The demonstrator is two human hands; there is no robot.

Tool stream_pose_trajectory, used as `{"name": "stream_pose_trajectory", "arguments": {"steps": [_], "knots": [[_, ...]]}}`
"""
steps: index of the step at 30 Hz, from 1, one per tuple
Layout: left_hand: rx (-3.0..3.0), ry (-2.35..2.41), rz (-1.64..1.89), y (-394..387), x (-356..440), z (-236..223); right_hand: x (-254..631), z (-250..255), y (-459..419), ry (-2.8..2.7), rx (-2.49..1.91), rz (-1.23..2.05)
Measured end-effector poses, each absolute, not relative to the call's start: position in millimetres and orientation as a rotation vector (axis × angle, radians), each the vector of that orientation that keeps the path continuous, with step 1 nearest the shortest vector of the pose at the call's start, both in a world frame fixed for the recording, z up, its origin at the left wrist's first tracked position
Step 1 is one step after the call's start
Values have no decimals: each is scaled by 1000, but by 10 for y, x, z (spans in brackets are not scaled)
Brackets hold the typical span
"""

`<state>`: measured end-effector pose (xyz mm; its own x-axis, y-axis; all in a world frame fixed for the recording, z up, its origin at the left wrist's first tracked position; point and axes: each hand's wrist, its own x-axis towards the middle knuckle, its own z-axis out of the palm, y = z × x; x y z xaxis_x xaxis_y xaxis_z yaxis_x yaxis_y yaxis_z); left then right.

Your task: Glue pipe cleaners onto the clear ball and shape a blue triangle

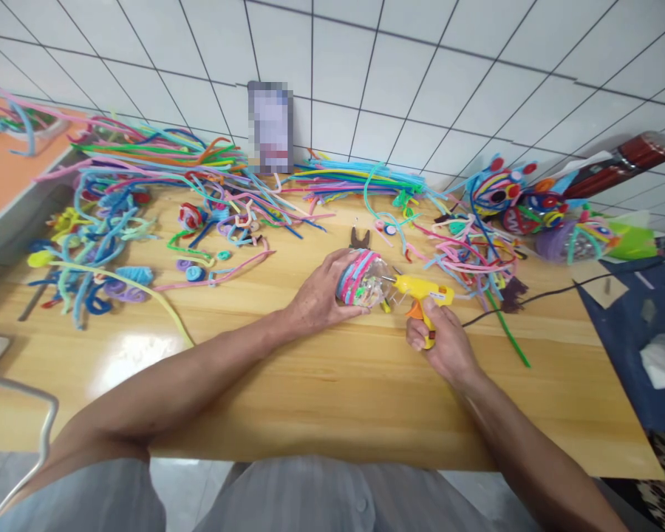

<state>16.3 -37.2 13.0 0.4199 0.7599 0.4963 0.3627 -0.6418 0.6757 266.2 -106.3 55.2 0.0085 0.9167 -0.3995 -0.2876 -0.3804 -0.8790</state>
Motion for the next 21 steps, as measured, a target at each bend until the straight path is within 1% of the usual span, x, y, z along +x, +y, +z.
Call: {"name": "stream_pose_trajectory", "arguments": {"steps": [21], "knots": [[2209,939,1127,-360,157,112,2672,506,-1099,-817,-1319,1517]]}}
